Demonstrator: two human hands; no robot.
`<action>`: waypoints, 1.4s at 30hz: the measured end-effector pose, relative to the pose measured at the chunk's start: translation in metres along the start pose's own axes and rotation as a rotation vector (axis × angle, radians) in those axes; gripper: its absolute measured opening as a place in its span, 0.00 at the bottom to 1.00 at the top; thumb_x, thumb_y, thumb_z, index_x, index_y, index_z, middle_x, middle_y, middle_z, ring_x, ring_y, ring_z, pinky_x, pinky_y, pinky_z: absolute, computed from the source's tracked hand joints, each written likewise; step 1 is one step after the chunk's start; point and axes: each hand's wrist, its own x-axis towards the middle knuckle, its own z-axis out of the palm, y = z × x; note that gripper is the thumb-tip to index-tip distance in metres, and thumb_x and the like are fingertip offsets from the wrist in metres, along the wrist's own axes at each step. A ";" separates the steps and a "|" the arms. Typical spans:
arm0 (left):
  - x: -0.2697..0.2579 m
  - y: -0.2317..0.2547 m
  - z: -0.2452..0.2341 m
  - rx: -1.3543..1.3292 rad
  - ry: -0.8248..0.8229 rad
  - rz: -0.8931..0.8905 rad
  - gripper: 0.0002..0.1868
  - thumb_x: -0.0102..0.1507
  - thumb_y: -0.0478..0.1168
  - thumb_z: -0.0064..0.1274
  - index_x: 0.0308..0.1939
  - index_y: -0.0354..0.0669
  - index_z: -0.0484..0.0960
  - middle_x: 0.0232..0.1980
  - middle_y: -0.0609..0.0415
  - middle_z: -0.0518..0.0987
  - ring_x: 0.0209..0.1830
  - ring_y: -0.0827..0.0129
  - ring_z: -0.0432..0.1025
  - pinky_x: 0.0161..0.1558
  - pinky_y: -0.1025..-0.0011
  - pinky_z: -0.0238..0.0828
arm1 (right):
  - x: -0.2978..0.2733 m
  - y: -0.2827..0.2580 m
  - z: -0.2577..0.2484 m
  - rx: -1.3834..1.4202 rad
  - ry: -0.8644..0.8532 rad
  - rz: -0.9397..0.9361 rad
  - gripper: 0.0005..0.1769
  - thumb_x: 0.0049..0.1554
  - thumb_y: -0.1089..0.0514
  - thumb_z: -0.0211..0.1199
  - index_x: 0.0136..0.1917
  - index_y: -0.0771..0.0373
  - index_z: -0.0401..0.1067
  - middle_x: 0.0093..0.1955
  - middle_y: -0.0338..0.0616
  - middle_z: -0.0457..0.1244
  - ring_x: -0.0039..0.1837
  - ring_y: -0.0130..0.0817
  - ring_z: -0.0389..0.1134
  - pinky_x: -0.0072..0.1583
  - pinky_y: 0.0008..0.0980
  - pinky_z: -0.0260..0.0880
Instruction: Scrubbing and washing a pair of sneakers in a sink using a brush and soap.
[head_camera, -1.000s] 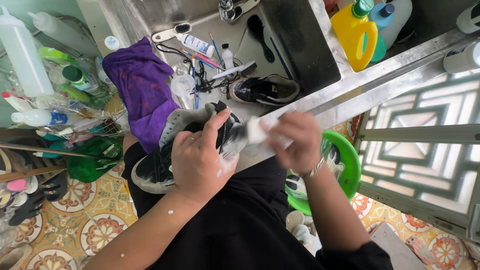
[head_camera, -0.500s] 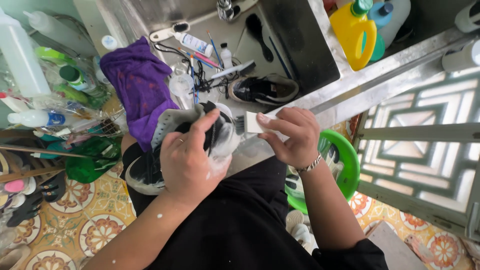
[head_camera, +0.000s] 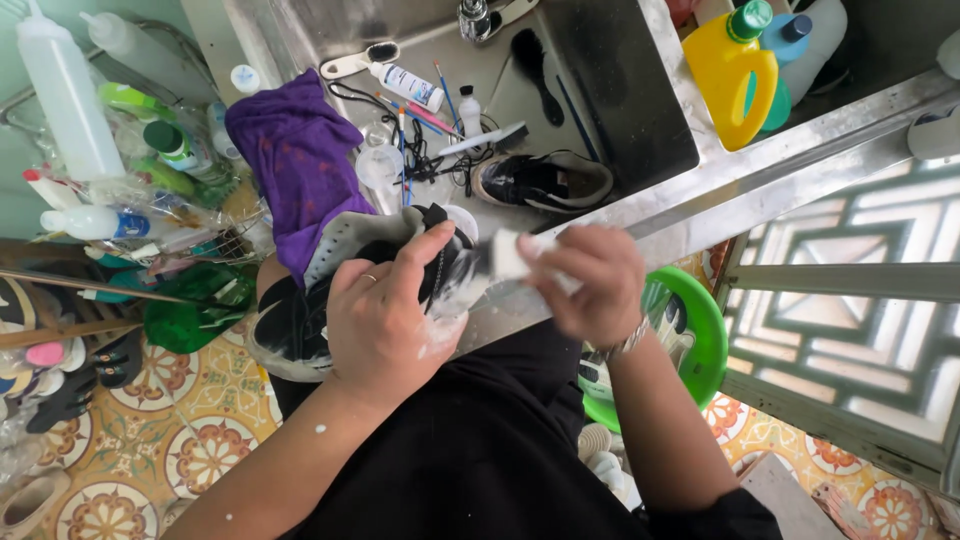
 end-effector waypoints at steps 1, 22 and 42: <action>0.000 -0.001 0.003 0.084 0.011 -0.002 0.37 0.54 0.39 0.71 0.66 0.45 0.73 0.34 0.59 0.80 0.33 0.64 0.75 0.45 0.65 0.62 | -0.004 0.008 0.002 -0.010 0.030 0.024 0.15 0.50 0.54 0.74 0.51 0.54 0.80 0.37 0.40 0.61 0.38 0.38 0.63 0.41 0.36 0.57; 0.009 -0.013 -0.017 -0.112 0.047 -0.046 0.39 0.53 0.48 0.73 0.64 0.42 0.72 0.44 0.53 0.83 0.37 0.59 0.77 0.46 0.64 0.66 | 0.026 0.000 0.015 0.075 0.040 -0.065 0.13 0.51 0.51 0.75 0.47 0.58 0.81 0.36 0.42 0.61 0.37 0.37 0.61 0.39 0.37 0.56; 0.029 -0.023 -0.031 -0.246 0.147 -0.139 0.42 0.46 0.39 0.75 0.63 0.40 0.74 0.52 0.50 0.80 0.48 0.58 0.78 0.52 0.66 0.74 | 0.057 0.031 0.027 -0.155 0.087 0.046 0.10 0.52 0.55 0.71 0.48 0.56 0.81 0.35 0.42 0.61 0.37 0.41 0.63 0.41 0.41 0.59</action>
